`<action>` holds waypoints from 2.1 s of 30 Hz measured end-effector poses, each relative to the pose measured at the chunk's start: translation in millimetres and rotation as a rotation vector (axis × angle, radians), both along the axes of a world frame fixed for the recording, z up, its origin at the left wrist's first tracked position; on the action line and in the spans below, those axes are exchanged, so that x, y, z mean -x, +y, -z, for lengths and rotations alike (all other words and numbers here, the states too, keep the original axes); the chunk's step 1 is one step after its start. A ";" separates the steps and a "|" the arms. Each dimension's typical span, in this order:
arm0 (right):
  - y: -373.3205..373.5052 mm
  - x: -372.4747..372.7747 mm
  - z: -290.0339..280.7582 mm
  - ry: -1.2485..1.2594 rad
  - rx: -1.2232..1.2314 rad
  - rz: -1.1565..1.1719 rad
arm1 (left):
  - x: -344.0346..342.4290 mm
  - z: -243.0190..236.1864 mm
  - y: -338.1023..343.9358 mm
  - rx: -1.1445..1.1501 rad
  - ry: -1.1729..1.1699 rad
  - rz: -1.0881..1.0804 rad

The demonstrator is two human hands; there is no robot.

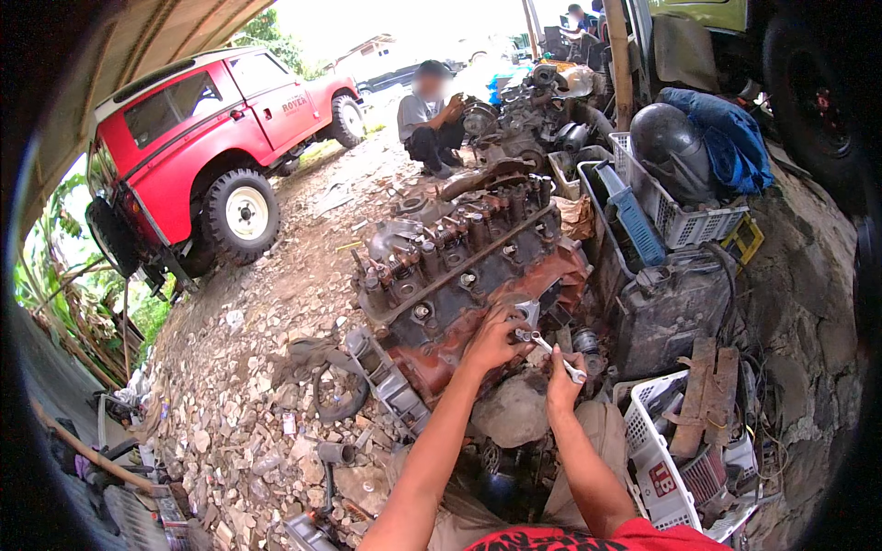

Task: The person uses a wrench to loosen and remove bolts from a car engine block. They remove a metal plate and continue to work on the engine components.

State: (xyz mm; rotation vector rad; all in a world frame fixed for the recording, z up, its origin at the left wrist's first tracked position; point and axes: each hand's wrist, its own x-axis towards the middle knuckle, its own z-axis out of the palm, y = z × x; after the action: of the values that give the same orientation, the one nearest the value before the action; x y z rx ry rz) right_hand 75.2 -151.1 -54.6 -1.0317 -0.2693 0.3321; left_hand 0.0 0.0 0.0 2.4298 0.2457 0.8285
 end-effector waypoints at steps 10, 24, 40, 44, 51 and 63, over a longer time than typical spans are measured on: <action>18.4 14.4 6.5 -0.088 -0.043 0.042 | 5.1 -3.5 6.2 -0.052 -0.001 -0.021; 44.3 -82.6 -30.7 -0.202 0.287 -0.327 | 7.4 -6.8 -1.7 0.000 -0.028 -0.029; 4.9 -4.7 8.4 -0.086 0.078 0.092 | -0.2 2.9 5.2 -0.033 -0.069 -0.008; 12.2 8.0 3.9 0.024 -0.044 0.081 | 1.7 3.2 4.5 -0.036 -0.059 -0.022; 19.6 -30.2 5.5 0.159 0.026 -0.176 | 10.2 -4.3 2.3 0.041 -0.026 -0.026; 79.7 -80.6 -5.7 -0.602 0.293 0.128 | -2.3 -10.9 -0.2 -0.035 -0.075 -0.018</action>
State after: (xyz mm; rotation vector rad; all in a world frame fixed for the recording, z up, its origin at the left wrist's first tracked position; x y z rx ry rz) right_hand 155.9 -71.5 -48.9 -1.4203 -0.7071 -0.0685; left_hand 2.3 -0.2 10.9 2.4258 0.2262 0.9373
